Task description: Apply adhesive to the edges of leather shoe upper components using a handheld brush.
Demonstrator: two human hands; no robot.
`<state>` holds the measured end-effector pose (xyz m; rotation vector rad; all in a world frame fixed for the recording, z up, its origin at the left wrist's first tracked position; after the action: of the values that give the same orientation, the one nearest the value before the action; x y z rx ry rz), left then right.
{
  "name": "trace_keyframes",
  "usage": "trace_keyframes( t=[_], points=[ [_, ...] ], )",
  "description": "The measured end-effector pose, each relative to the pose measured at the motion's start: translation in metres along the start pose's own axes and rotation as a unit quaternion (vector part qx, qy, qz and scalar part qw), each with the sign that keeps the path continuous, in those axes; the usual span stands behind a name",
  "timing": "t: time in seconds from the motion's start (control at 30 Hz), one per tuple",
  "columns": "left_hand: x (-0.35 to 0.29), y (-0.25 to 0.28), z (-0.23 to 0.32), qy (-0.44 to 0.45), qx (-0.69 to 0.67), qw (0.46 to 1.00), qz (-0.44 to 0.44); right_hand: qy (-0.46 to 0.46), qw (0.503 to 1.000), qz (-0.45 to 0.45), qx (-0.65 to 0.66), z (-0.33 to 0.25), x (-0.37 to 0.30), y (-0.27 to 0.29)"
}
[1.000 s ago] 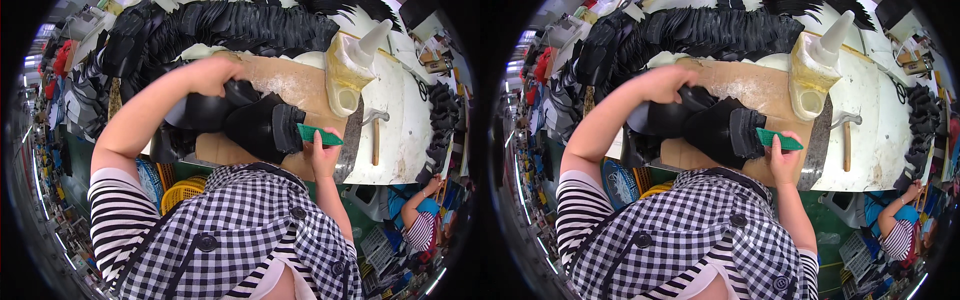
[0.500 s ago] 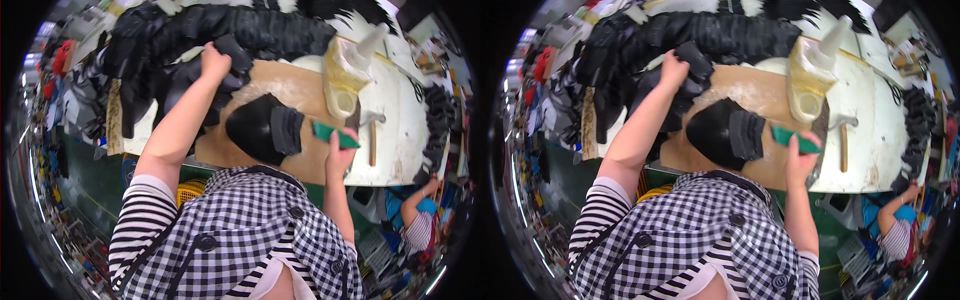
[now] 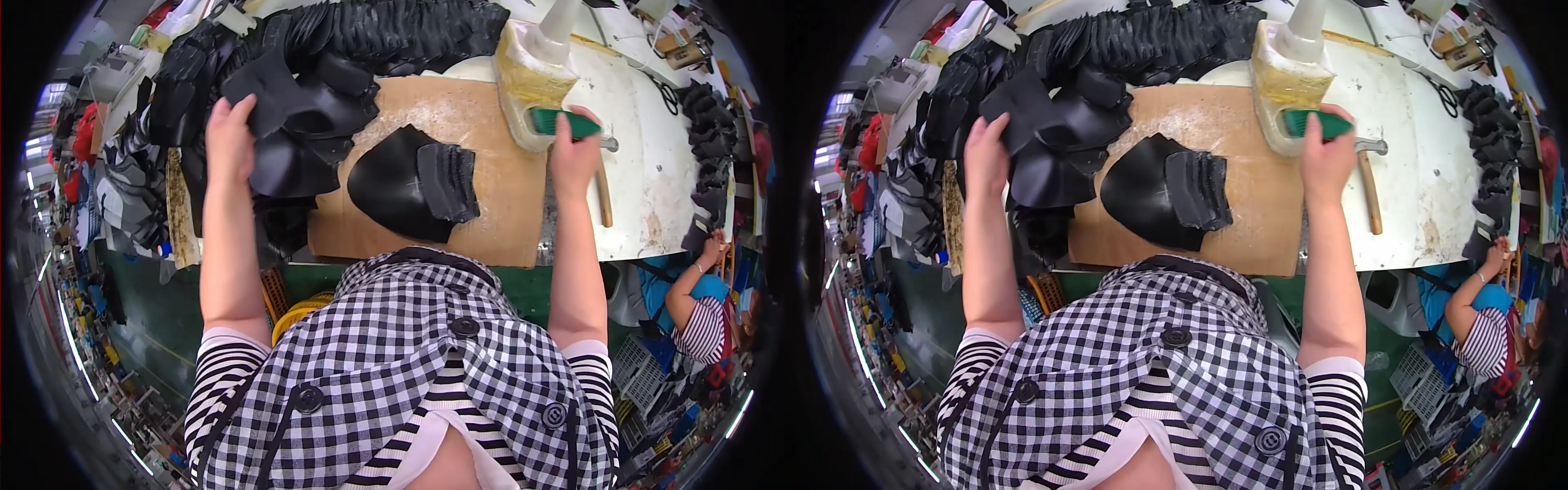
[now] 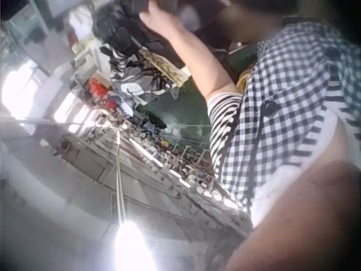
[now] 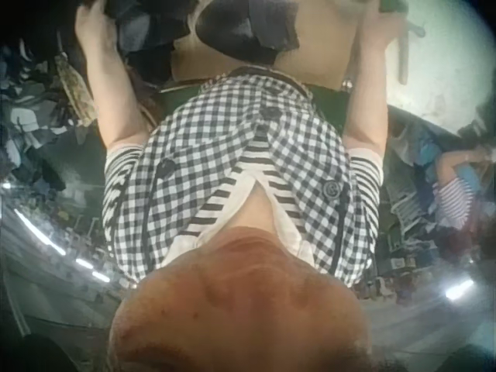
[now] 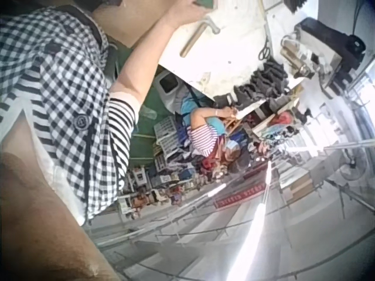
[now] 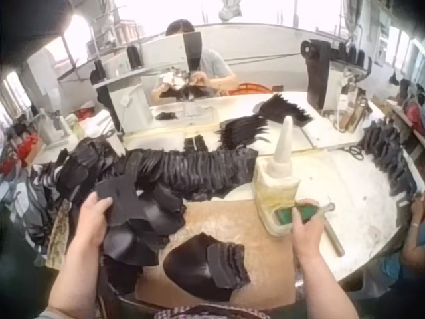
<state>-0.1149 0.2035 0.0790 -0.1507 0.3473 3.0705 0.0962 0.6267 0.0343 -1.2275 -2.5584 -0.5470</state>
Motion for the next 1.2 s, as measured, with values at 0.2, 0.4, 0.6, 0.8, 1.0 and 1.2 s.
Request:
trace_keyframes(
  t=[0.2,0.4,0.6,0.8,1.0,1.2],
  points=[
    [-0.106,-0.031,0.066,-0.014,0.183,0.977,-0.108,-0.114,0.98,0.037,0.159,0.006,-0.022,0.019],
    [-0.144,-0.168,-0.075,0.18,0.096,0.939,-0.278,-0.148,0.956,0.154,0.203,0.029,-0.037,0.026],
    [-0.138,-0.171,-0.082,0.123,0.288,0.896,-0.316,-0.23,0.938,-0.052,0.255,-0.007,-0.076,-0.006],
    [-0.143,-0.168,-0.094,0.152,0.22,0.906,-0.329,-0.145,0.953,-0.175,0.199,-0.005,-0.1,-0.093],
    [-0.149,-0.158,-0.092,0.186,0.179,0.915,-0.309,-0.052,0.957,-0.261,0.112,-0.02,-0.094,-0.099],
    [-0.152,-0.157,-0.095,0.183,0.175,0.915,-0.314,-0.064,0.951,-0.28,0.117,-0.01,-0.075,-0.11]
  ],
)
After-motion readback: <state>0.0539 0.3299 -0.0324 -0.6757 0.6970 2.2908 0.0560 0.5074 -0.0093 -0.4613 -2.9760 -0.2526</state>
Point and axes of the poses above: each hand's wrist, its own x-axis towards the middle knuckle, its own y-axis out of the back of the hand, z = x × y, the point moved 4 cm from there along x, towards the middle knuckle, and after that the axes turned 15 degrees about x, right-handed, at the moved point
